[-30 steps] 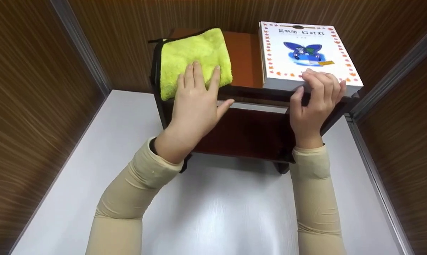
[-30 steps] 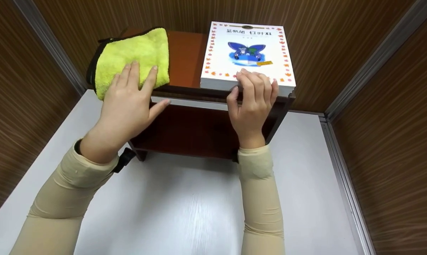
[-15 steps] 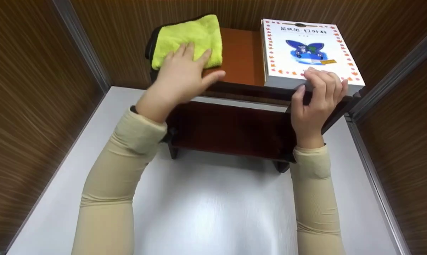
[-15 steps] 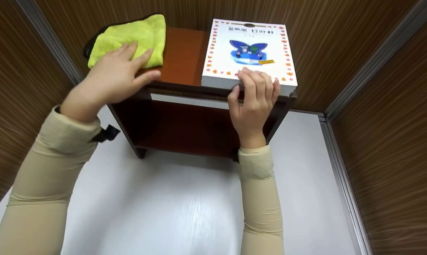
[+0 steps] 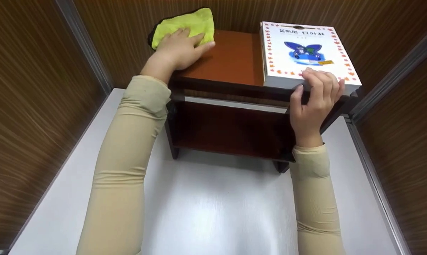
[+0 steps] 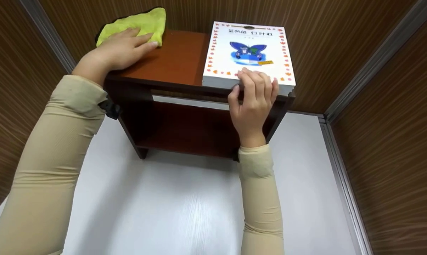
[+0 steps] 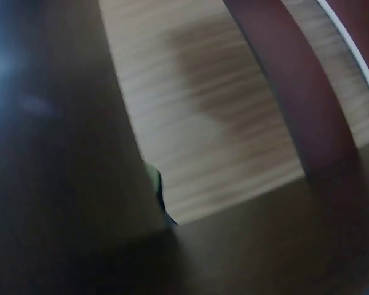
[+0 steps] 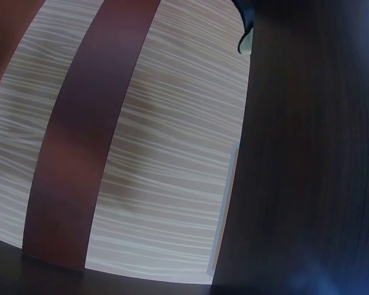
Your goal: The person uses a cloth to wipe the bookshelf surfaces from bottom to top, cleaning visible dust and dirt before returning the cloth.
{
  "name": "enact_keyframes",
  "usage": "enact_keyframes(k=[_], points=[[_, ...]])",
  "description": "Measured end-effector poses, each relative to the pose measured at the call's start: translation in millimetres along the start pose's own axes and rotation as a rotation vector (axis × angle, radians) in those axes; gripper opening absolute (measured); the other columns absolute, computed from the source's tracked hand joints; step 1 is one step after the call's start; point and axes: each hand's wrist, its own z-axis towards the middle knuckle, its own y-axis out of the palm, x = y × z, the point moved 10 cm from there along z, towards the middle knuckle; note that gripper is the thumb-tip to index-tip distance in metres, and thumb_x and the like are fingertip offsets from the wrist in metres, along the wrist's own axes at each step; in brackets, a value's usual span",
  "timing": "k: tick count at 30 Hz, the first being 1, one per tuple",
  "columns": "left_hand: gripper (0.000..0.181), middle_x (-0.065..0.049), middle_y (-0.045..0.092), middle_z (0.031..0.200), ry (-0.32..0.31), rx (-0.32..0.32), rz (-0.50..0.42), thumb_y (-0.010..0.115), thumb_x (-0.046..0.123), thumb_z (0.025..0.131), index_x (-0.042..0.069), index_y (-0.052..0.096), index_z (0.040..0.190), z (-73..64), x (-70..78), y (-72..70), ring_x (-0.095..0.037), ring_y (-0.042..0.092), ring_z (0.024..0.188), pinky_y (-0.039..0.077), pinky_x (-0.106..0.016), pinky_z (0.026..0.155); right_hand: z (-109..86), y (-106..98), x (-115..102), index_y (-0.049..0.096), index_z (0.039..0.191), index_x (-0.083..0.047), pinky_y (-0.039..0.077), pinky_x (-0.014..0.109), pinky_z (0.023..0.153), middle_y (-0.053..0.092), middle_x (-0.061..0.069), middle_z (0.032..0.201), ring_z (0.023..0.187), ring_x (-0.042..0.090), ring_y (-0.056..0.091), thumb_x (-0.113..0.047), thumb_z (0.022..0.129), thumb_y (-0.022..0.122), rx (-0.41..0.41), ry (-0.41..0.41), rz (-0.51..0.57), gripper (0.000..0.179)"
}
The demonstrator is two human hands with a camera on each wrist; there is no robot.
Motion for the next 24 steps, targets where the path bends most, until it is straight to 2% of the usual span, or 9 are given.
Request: enact_keyframes(k=[6, 12, 18, 24], points=[[0.071, -0.009, 0.000, 0.156, -0.040, 0.035, -0.006, 0.013, 0.067, 0.091, 0.029, 0.011, 0.150, 13.0, -11.1, -1.8, -0.027, -0.005, 0.141, -0.005, -0.049, 0.109, -4.4, 4, 10, 0.066, 0.094, -0.003, 0.015, 0.044, 0.107, 0.064, 0.007, 0.102, 0.106, 0.025, 0.050, -0.018, 0.081, 0.052, -0.005, -0.003, -0.005, 0.024], [0.071, -0.010, 0.002, 0.156, -0.037, 0.046, 0.009, 0.013, 0.067, 0.091, 0.028, 0.012, 0.151, 12.1, -9.2, -0.4, -0.027, -0.004, 0.141, -0.005, -0.050, 0.109, -4.7, 3, 11, 0.066, 0.094, -0.003, 0.015, 0.045, 0.106, 0.064, 0.008, 0.102, 0.105, 0.025, 0.050, -0.017, 0.081, 0.052, -0.005, -0.011, -0.003, 0.024], [0.071, -0.011, 0.002, 0.155, -0.022, 0.043, 0.010, 0.013, 0.066, 0.092, 0.026, 0.012, 0.151, 2.2, -10.6, 1.0, -0.028, -0.005, 0.141, -0.004, -0.050, 0.109, -5.3, 3, 11, 0.066, 0.094, -0.004, 0.015, 0.045, 0.106, 0.064, 0.007, 0.103, 0.106, 0.026, 0.050, -0.017, 0.081, 0.052, -0.008, -0.025, 0.002, 0.024], [0.072, -0.014, 0.005, 0.155, 0.011, 0.072, 0.021, 0.012, 0.065, 0.092, 0.024, 0.017, 0.150, -20.0, -10.1, 1.2, -0.030, -0.002, 0.141, -0.001, -0.052, 0.109, -3.4, 2, 8, 0.066, 0.093, -0.004, 0.015, 0.046, 0.106, 0.064, 0.007, 0.103, 0.106, 0.026, 0.050, -0.016, 0.080, 0.052, -0.002, -0.029, 0.004, 0.023]])
